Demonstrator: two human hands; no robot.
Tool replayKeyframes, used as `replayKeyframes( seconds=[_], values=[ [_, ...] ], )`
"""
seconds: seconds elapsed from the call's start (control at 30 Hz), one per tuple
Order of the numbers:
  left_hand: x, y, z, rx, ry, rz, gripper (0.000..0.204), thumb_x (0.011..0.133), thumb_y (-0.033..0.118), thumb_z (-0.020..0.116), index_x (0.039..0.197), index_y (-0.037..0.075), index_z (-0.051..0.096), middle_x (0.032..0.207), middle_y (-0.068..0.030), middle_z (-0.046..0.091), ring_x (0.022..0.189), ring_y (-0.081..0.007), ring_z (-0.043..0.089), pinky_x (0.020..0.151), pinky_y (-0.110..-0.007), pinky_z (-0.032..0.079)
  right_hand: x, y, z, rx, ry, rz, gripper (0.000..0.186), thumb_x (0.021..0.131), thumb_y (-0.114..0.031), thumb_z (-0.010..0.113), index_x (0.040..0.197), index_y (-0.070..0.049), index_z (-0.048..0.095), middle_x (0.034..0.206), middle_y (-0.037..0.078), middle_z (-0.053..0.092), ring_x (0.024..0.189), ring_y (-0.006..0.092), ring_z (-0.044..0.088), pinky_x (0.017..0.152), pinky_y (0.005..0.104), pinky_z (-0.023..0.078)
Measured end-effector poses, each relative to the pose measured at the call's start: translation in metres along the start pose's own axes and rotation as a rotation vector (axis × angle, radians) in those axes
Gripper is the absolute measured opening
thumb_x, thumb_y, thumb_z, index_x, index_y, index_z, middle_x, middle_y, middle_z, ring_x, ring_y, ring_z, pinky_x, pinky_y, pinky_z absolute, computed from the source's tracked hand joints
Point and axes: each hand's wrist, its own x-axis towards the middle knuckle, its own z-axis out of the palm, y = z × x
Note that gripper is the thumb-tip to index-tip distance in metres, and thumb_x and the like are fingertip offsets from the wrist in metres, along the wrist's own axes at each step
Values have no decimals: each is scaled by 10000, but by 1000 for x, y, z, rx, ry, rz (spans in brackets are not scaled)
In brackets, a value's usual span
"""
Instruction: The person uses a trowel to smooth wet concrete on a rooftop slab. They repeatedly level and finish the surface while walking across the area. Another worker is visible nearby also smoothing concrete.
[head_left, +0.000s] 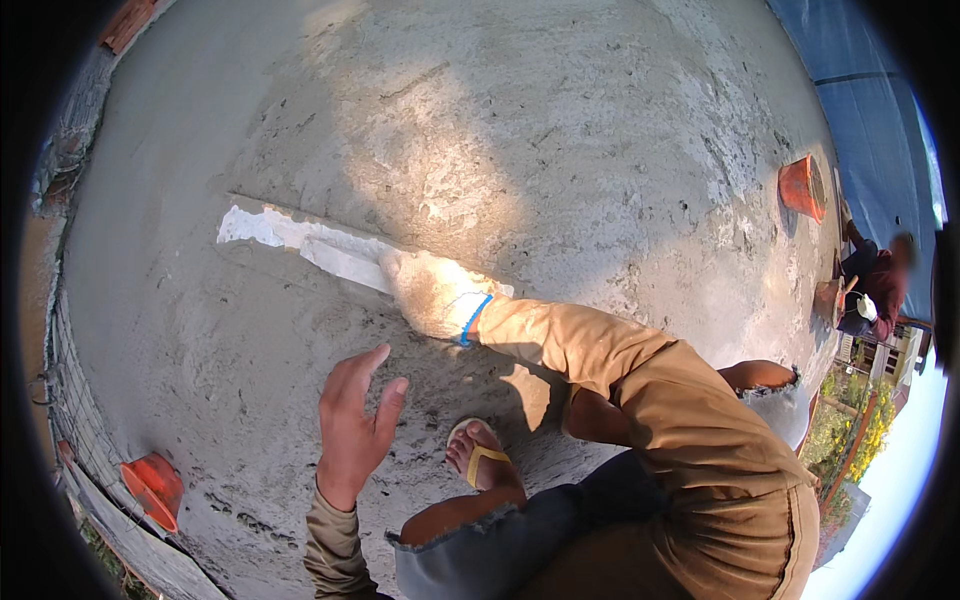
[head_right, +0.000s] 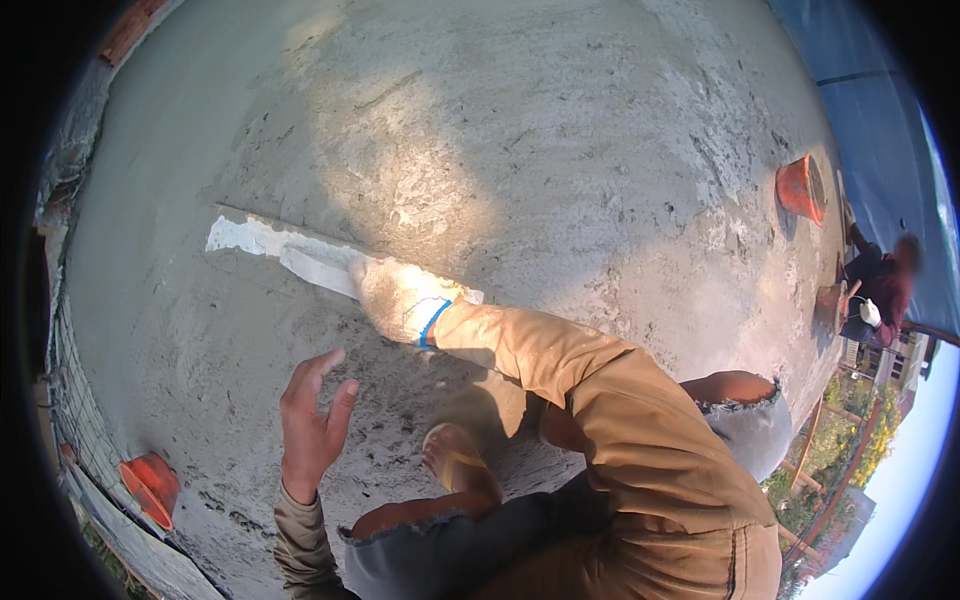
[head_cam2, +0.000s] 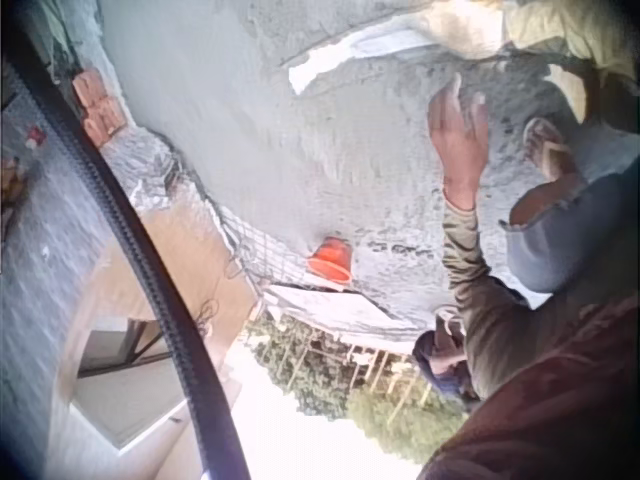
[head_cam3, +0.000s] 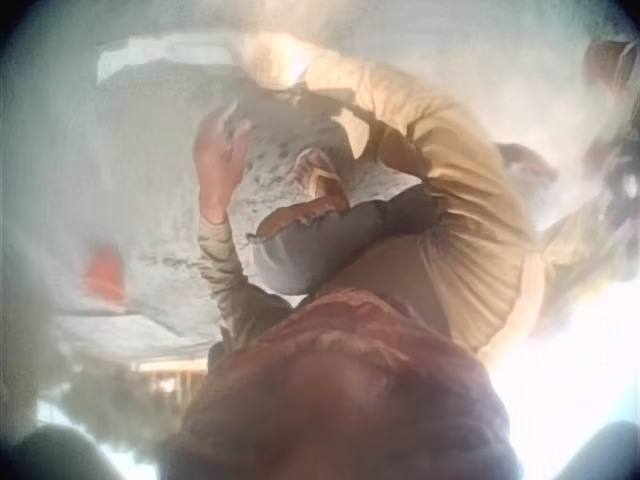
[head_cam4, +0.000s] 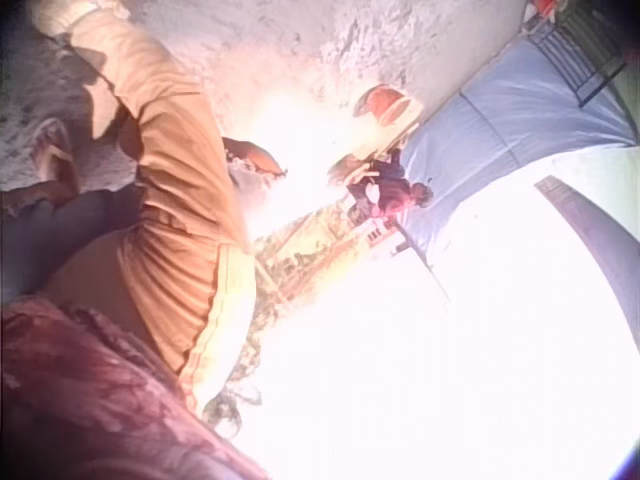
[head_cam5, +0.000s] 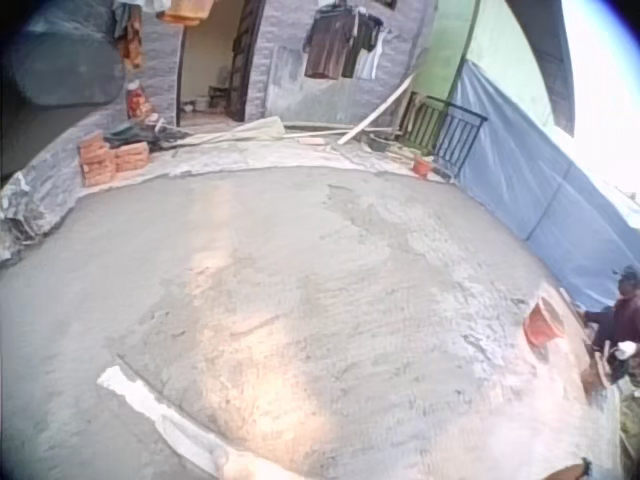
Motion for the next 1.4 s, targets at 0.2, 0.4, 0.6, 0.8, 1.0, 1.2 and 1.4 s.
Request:
replayKeyframes(
  seconds=[0.2,0.4,0.6,0.8,1.0,1.2,1.4],
  values=[
    [45,20,20,20,-182,259,361,969,190,744,1255,-17,667,1169,-196,709,1062,-391,677,913,-469,535,-42,85,-61,-241,53,154,847,912,-310,707,1594,16,325,1093,275,704,975,428,722,799,522,586],
    [22,14,-4,-5,-367,163,382,945,191,771,1252,-14,669,1126,-209,711,1012,-405,680,886,-463,540,-100,192,-116,-238,330,751,797,942,-409,611,1575,-28,310,1147,290,721,1061,471,712,921,557,558],
    [-60,49,-77,-486,-591,-220,500,955,312,792,1279,-42,652,1202,-225,716,1123,-337,707,962,-442,542,-200,304,-139,-184,473,1237,813,900,-530,649,1486,-26,398,1245,329,691,1174,482,678,1003,547,523],
    [-152,93,-74,-506,-252,-224,779,995,569,621,1482,-30,518,1516,-308,513,1405,-457,503,1150,-534,405,-181,355,-138,-195,737,1229,821,807,-634,773,1230,30,540,1192,348,700,1164,506,672,996,535,530],
    [-175,76,-46,-504,124,-242,914,990,678,549,1473,-96,497,1505,-353,501,1419,-481,484,1153,-546,395,-28,256,-158,-202,539,906,735,893,-542,730,1327,4,500,1233,289,699,1172,474,670,971,533,539],
    [-148,80,-39,-573,244,-303,845,1027,649,520,1441,-87,528,1457,-324,551,1395,-466,513,1106,-525,445,141,133,-145,-136,352,431,625,898,-413,770,1323,-18,537,1250,262,698,1180,407,687,985,510,548],
    [-116,79,-35,-634,283,-277,697,1078,508,509,1446,-85,526,1440,-315,566,1378,-440,526,1150,-548,399,203,53,-78,-70,328,59,538,882,-356,781,1256,-6,617,1133,249,735,1068,432,717,908,492,577]
  ],
)
